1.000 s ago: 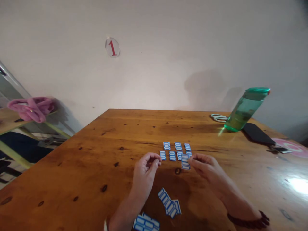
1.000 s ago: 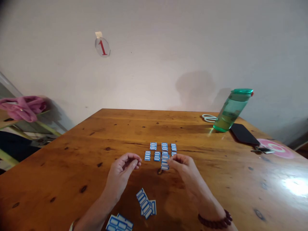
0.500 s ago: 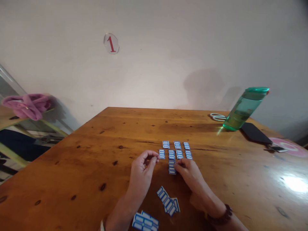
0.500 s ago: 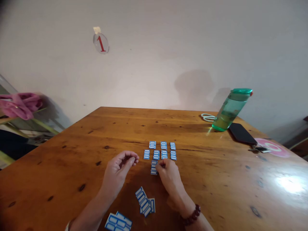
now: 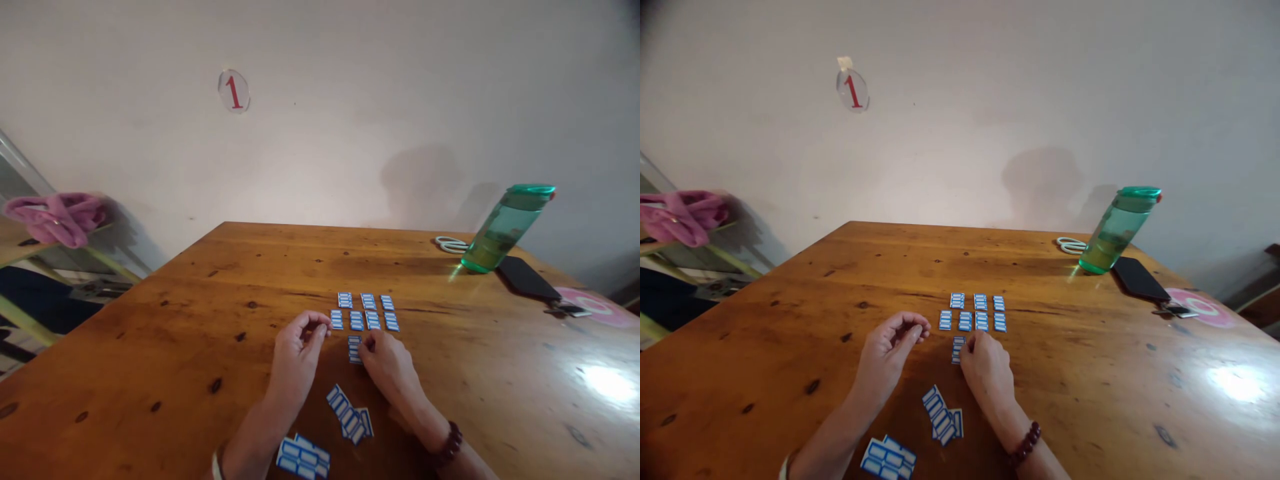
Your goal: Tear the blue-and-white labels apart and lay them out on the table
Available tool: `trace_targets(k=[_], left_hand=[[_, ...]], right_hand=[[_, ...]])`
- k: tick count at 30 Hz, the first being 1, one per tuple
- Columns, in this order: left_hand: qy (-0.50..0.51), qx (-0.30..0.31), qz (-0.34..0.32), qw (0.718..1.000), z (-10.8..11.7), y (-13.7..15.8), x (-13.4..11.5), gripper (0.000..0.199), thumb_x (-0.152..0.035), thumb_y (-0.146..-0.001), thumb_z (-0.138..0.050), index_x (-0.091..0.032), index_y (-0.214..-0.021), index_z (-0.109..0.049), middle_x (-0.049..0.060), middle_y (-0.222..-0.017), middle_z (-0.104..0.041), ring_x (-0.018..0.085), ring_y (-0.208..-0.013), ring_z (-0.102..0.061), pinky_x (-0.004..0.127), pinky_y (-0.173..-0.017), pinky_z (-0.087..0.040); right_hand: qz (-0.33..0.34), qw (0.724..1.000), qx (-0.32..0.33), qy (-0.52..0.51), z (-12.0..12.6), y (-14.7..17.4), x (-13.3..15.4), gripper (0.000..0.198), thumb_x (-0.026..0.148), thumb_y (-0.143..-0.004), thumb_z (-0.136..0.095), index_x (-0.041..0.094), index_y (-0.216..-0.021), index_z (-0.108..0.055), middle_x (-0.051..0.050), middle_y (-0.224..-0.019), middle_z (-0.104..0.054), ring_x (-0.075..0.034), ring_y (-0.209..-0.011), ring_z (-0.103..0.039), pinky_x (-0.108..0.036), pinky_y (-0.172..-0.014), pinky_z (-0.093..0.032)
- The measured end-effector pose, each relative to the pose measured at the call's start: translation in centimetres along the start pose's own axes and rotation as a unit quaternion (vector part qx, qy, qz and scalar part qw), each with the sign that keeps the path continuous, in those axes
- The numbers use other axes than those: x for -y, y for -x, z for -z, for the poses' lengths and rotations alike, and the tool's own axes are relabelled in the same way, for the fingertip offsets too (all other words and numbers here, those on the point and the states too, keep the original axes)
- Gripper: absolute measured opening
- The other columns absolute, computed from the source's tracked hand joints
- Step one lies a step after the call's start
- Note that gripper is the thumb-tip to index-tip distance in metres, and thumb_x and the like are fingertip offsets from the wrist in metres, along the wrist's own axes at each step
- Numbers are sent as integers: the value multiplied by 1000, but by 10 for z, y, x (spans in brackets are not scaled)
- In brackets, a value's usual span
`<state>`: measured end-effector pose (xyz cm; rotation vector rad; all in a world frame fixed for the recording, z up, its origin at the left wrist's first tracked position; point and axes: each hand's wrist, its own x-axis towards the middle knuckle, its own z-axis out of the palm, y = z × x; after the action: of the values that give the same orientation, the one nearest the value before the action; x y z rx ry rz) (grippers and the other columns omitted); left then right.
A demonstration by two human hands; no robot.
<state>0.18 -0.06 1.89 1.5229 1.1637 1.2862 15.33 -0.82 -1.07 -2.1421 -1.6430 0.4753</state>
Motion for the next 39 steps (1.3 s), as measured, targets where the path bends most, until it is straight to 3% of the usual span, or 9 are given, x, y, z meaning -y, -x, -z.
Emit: trace_targets(k=[10,13,18,23,26,33,39], left_hand=[[-6,-3,-7,1000,-1,-2,6,9,-19,-74,-50,-16,-73,-59,2,-70,-63,15,-65,-59,26,-63,-47],[-14,-2,-17,1000,-3,-2,6,10,-18,-74,-49,-17,-73,-59,3,-70,-63,15,-66,-59,26,-64,-47],[-58,-10,-43,997,-5,0,2,12,-16,-77,-48,-17,-73,-59,3,-73,-65,15,-68,-60,25,-64,-46],[-92,-24,-100,990,0,2,-3,12,-17,-80,-48,-18,-77,-60,3,-76,-65,14,-72,-60,25,-69,-45],[-96,-39,-115,988,5,1,-6,12,-17,-80,-47,-18,-78,-59,2,-76,-65,14,-72,-61,24,-69,-45],[-112,-66,-145,981,25,2,-31,12,-16,-80,-48,-17,-78,-60,2,-77,-65,13,-74,-60,24,-70,-45],[-177,11,-141,974,41,30,-39,11,-17,-81,-49,-19,-80,-60,0,-77,-65,12,-73,-60,22,-69,-45]], right_hand=[[23,999,-7,28,-2,2,0,11,16,-76,-46,20,-69,-53,-4,-69,-64,-18,-65,-58,-24,-53,-29],[36,999,-14,17,-3,2,-3,5,18,-77,-47,19,-78,-52,-5,-73,-65,-19,-68,-59,-24,-55,-32],[76,997,-27,-5,6,4,-8,21,21,-81,-41,17,-100,-48,-5,-75,-65,-20,-66,-59,-26,-56,-35],[226,973,6,-45,22,13,-8,16,22,-82,-38,21,-81,-54,-2,-69,-64,-17,-60,-56,-24,-56,-36],[267,962,44,-38,27,21,-2,16,22,-81,-40,21,-78,-55,0,-62,-62,-15,-54,-54,-23,-51,-33],[261,959,111,15,33,32,6,21,19,-82,-39,19,-72,-58,-2,-64,-63,-14,-56,-54,-23,-51,-32],[263,955,120,63,27,38,8,23,17,-82,-40,18,-67,-58,-6,-71,-64,-17,-65,-58,-25,-56,-35]])
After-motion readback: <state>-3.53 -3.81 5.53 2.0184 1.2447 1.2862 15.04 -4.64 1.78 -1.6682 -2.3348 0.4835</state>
